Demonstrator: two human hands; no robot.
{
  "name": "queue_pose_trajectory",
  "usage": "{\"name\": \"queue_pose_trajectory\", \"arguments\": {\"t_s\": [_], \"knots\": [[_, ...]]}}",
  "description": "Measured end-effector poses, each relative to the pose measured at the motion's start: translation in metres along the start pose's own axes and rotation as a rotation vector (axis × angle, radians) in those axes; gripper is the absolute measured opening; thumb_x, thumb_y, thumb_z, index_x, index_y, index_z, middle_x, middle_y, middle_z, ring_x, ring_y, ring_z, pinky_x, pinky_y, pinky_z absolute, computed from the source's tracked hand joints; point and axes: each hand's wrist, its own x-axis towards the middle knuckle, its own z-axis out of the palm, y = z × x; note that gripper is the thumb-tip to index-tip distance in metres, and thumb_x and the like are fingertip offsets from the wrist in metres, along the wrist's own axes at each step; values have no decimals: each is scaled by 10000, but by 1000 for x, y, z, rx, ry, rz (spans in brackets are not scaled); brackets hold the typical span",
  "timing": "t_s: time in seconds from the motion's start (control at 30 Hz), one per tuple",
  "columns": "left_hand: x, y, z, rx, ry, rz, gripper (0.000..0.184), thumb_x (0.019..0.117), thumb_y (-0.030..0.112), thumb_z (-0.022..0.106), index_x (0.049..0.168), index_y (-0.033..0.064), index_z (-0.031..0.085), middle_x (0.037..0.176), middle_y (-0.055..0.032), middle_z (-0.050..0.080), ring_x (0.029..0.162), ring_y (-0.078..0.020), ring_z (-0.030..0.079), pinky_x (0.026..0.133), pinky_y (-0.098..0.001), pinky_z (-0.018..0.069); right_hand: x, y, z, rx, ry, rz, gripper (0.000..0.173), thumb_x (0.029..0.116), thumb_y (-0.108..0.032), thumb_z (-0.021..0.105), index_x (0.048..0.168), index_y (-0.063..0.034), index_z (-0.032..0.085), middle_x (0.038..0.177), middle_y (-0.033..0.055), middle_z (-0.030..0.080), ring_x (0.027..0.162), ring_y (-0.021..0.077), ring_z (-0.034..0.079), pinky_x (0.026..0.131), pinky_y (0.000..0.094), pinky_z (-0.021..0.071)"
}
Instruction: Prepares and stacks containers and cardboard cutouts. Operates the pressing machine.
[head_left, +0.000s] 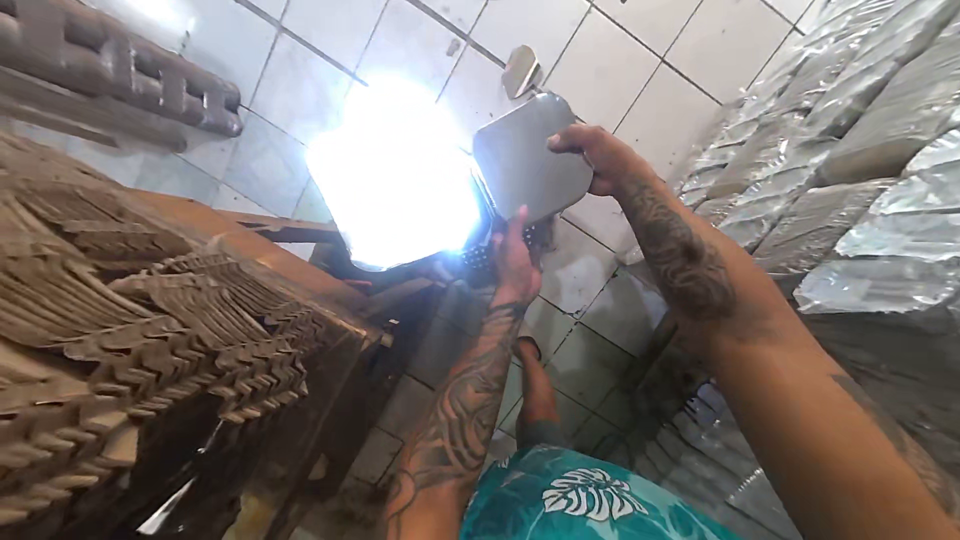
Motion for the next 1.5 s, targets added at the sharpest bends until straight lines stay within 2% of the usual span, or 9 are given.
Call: {"name": "queue_pose_trajectory", "arguments": {"t_s": [0.2, 0.47, 0.57, 0.7, 0.77, 0.9, 1.1, 1.33, 1.5], "knots": [[-2, -5, -3, 213, -273, -4, 538, 1019, 231, 599, 1501, 86, 408, 1393, -133, 560, 1240, -238, 564, 1008, -475, 503, -22, -4, -35, 7, 2, -145, 415, 897, -219, 637, 1292, -121, 553, 1046, 60, 733, 925, 186, 731, 803, 420, 637], [5, -18, -27, 297, -163, 282, 717, 965, 131, 657, 1540, 6, 248, 1419, -193, 525, 1251, -190, 580, 1064, -355, 497, -35, -16, -40, 78, -40, -165, 334, 891, -225, 642, 1205, -125, 589, 1013, 52, 737, 914, 171, 730, 796, 400, 635], [9, -17, -25, 212, -152, 210, 653, 974, 202, 591, 1548, 73, 307, 1401, -147, 538, 1223, -192, 563, 999, -400, 510, -18, -21, -14, 16, -78, -96, 453, 916, -173, 616, 1349, -96, 507, 1096, 100, 709, 964, 216, 720, 843, 434, 626], [15, -21, -35, 125, -203, 162, 269, 984, 219, 554, 1223, 95, 550, 1023, -33, 641, 915, -133, 638, 807, -349, 565, -4, -27, 3, -403, 82, -33, 398, 898, -252, 631, 1252, -74, 601, 1034, 81, 727, 901, 180, 724, 798, 401, 621], [13, -18, -34, 186, -180, 170, 447, 976, 213, 584, 1397, 96, 491, 1190, -73, 637, 1040, -158, 634, 872, -370, 565, 2, -26, -3, -580, 134, -4, 448, 873, -351, 644, 1237, -91, 638, 1045, 77, 723, 937, 182, 709, 833, 442, 592], [8, -2, -16, 451, -127, 205, 726, 951, 199, 664, 1550, 21, 295, 1442, -204, 518, 1305, -238, 532, 1088, -422, 463, -1, -15, -11, -233, 26, 36, 416, 975, -278, 568, 1357, -127, 498, 1066, 48, 696, 931, 157, 704, 815, 377, 611], [16, 13, 5, 369, -282, -93, 706, 864, 156, 734, 1478, 78, 393, 1221, -150, 633, 1065, -237, 646, 885, -434, 570, -5, -25, -23, -65, 35, 41, 306, 938, -212, 588, 1233, -132, 567, 1021, 47, 721, 908, 168, 723, 785, 381, 628], [5, 7, -23, 533, -210, -1, 779, 960, 247, 685, 1575, 24, 262, 1504, -235, 461, 1355, -322, 501, 1101, -505, 452, -51, -28, -60, -48, 67, -208, 330, 845, -191, 659, 1167, -146, 600, 972, 7, 738, 874, 124, 725, 769, 352, 633], [12, -11, -29, 246, -149, 110, 762, 963, 377, 686, 1521, 47, 286, 1383, -162, 549, 1233, -214, 571, 1033, -413, 507, -43, -29, -50, 20, 25, -202, 228, 884, -223, 592, 1105, -169, 612, 961, 2, 743, 882, 128, 725, 765, 354, 629]]}}
